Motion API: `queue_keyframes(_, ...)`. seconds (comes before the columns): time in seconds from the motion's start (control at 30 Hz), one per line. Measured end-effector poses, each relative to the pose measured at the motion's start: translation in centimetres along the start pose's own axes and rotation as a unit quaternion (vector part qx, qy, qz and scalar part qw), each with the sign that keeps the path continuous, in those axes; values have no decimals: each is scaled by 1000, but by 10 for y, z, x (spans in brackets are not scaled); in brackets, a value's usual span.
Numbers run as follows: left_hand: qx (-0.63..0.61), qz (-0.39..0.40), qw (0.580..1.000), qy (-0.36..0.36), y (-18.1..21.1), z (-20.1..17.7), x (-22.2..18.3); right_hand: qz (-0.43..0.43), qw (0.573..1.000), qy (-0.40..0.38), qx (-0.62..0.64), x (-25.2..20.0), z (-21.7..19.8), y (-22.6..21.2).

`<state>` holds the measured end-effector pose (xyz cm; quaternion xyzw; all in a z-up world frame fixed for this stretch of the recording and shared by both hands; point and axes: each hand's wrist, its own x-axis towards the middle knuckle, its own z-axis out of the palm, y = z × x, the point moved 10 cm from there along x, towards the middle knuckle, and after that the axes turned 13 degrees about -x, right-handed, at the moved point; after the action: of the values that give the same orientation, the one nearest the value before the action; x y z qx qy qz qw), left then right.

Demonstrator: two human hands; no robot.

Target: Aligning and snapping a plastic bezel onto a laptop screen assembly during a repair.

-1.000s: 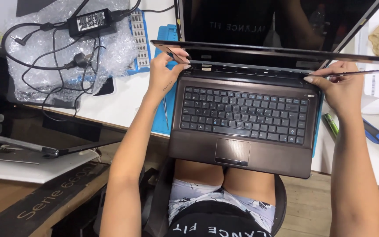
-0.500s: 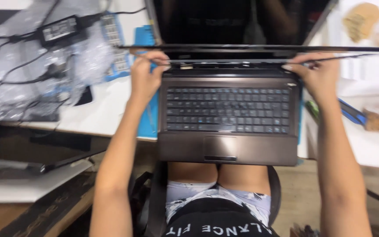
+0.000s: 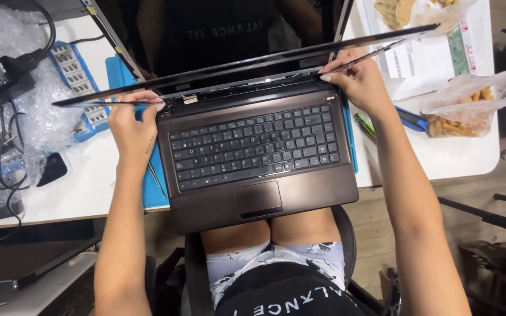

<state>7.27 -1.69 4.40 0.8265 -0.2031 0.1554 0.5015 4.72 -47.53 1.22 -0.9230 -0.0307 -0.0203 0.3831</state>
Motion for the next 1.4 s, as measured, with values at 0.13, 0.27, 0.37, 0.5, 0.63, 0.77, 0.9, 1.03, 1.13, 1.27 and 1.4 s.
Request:
queue_keyframes(0.13, -3, 35, 999, 1, -1, 1, -3, 65, 997, -7, 48, -5, 4, 3)
queue_keyframes(0.27, 5, 35, 999, -7, 6, 1, -4, 60, 996, 35, 47, -5, -1, 5)
queue_keyframes(0.37, 12, 44, 999, -13, 6, 3, -2, 75, 995, 42, 52, -6, -2, 3)
queue_keyframes(0.5, 9, 55, 998, 2, 0, 1, -4, 48, 996, 64, -34, -3, -1, 24)
queue_keyframes(0.63, 35, 20, 999, 9, -37, -3, -9, 23, 996, 33, -75, -3, 5, 15)
queue_keyframes(0.77, -71, -114, 990, -48, -25, -3, 11, 53, 998, 17, -19, -4, 0, -3)
queue_keyframes(0.9, -124, -208, 969, -56, -31, 0, 10, 84, 996, 15, -5, -10, -1, -3)
queue_keyframes(1.03, -185, -147, 969, -78, -12, 2, 17, 63, 997, 25, -40, -8, -3, 7)
queue_keyframes(1.13, -129, -205, 968, -67, -18, 0, 20, 68, 995, 17, -70, -7, -3, 7)
queue_keyframes(1.27, -96, -212, 971, -54, -25, 1, 16, 54, 997, 20, -44, -5, -2, 4)
queue_keyframes(1.4, -100, -172, 980, -27, -20, 1, 10, 61, 996, 23, -67, -6, -4, 8)
